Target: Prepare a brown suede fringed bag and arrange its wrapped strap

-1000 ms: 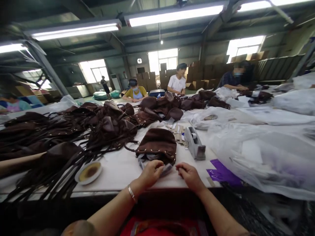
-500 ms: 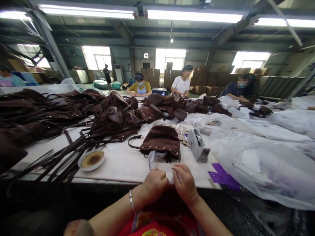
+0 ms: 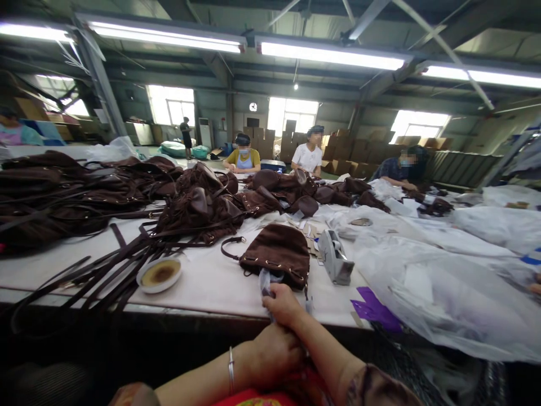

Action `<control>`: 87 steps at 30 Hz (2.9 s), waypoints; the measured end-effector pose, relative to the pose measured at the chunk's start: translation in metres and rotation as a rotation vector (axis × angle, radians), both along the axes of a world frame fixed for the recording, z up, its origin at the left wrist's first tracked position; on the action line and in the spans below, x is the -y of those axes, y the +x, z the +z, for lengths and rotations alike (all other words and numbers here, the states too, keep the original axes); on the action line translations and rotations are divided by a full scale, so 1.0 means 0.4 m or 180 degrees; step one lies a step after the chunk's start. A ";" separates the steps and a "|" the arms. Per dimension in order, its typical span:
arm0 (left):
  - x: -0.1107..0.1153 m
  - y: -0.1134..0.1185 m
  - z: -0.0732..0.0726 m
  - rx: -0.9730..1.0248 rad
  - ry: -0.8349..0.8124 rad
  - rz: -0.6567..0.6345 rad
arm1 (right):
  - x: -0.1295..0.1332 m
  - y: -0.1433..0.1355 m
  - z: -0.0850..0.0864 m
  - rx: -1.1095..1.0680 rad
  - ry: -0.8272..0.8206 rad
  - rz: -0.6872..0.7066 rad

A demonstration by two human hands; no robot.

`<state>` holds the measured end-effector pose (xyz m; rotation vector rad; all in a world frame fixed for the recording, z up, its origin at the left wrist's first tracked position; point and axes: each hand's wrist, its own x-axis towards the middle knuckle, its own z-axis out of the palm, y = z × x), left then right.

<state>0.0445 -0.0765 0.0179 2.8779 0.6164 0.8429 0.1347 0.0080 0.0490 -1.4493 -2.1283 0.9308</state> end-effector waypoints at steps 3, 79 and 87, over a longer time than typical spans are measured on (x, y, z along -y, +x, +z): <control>0.014 -0.083 0.044 0.0808 -0.0492 0.0685 | 0.037 0.047 0.008 -0.0076 0.0184 0.0205; -0.147 -0.441 0.202 0.5483 -0.3706 0.1972 | -0.051 0.297 -0.062 0.1174 0.1401 0.1040; -0.230 -0.462 0.178 0.4648 -0.3361 0.2536 | -0.011 0.278 -0.044 0.1238 0.1366 0.1218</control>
